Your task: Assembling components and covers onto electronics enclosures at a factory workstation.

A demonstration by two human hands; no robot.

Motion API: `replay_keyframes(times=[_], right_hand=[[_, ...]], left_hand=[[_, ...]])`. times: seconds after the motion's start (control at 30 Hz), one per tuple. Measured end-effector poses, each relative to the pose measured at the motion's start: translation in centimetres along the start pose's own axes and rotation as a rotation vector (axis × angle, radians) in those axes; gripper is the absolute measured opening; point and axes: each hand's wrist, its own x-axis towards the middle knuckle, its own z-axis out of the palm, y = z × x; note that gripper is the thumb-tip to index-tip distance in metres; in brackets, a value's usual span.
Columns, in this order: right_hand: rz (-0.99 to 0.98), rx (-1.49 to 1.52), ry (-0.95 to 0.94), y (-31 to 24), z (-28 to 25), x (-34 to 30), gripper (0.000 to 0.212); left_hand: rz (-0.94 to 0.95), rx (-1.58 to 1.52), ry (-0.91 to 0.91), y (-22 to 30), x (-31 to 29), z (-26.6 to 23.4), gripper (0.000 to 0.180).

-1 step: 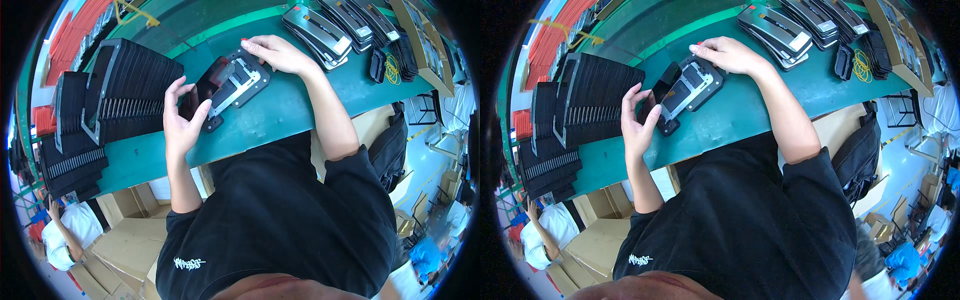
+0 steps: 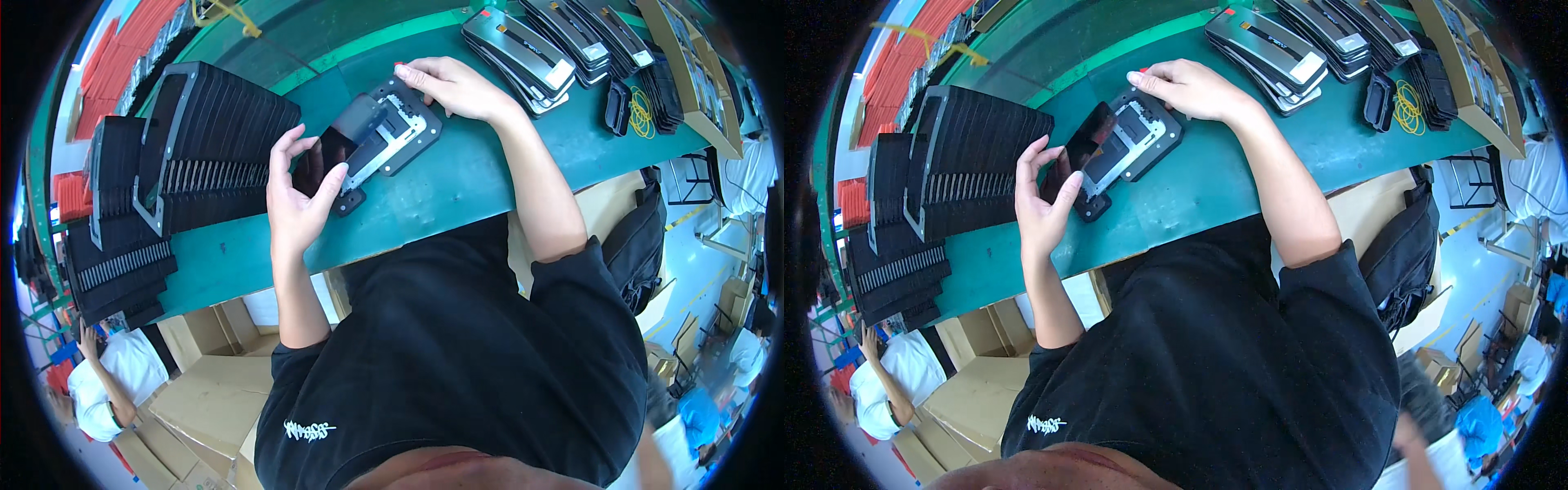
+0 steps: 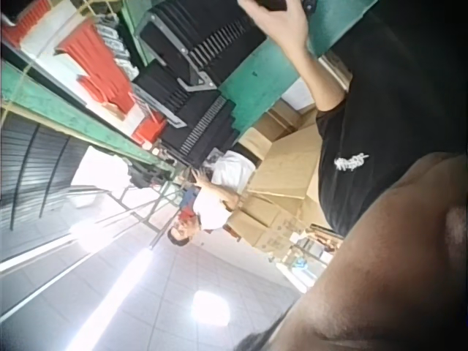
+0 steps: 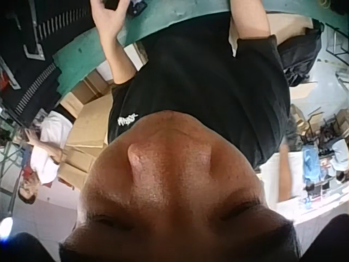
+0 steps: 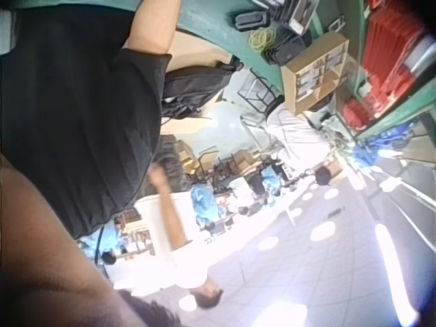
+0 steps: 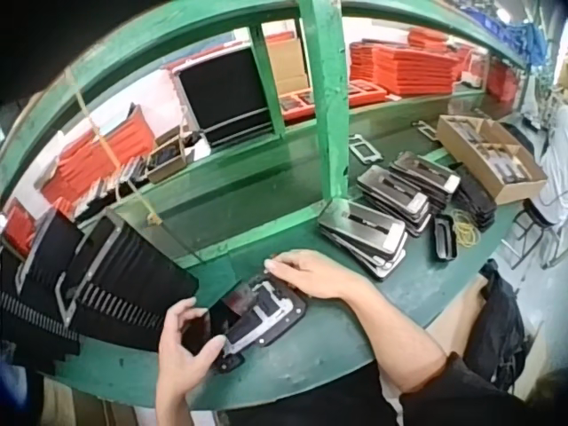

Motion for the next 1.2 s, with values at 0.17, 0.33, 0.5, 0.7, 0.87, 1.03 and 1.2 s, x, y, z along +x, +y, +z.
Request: replay_keyframes(times=[0.17,0.33,0.5,0.7,0.87,1.03,1.2], right_hand=[[0.0,0.0,0.004,0.5,0.2,0.2,0.075],[0.042,0.033,-0.016,0.5,0.1,0.1,0.076],[0.09,0.057,-0.067,-0.2,-0.5,-0.2,0.074],[0.015,0.059,-0.134,-0.1,-1.1,-0.6,0.064],[-0.234,-0.122,-0.062,1.6,-0.5,-0.3,0.065],[-0.125,-0.126,-0.046,0.8,-0.1,-0.6,0.074],[-0.112,-0.139,-0.032,0.3,0.1,-0.6,0.08]], left_hand=[[0.144,0.254,-0.026,0.8,0.6,1.3,0.075],[0.256,0.338,-0.005,0.2,2.4,3.1,0.073],[0.239,0.253,-0.016,0.2,2.9,3.7,0.073],[0.321,0.335,-0.018,0.5,2.6,4.3,0.071],[0.456,0.495,0.017,0.4,1.5,4.1,0.074],[0.455,0.47,0.033,-0.5,1.1,3.6,0.076],[0.457,0.417,0.028,-0.9,0.8,3.5,0.075]])
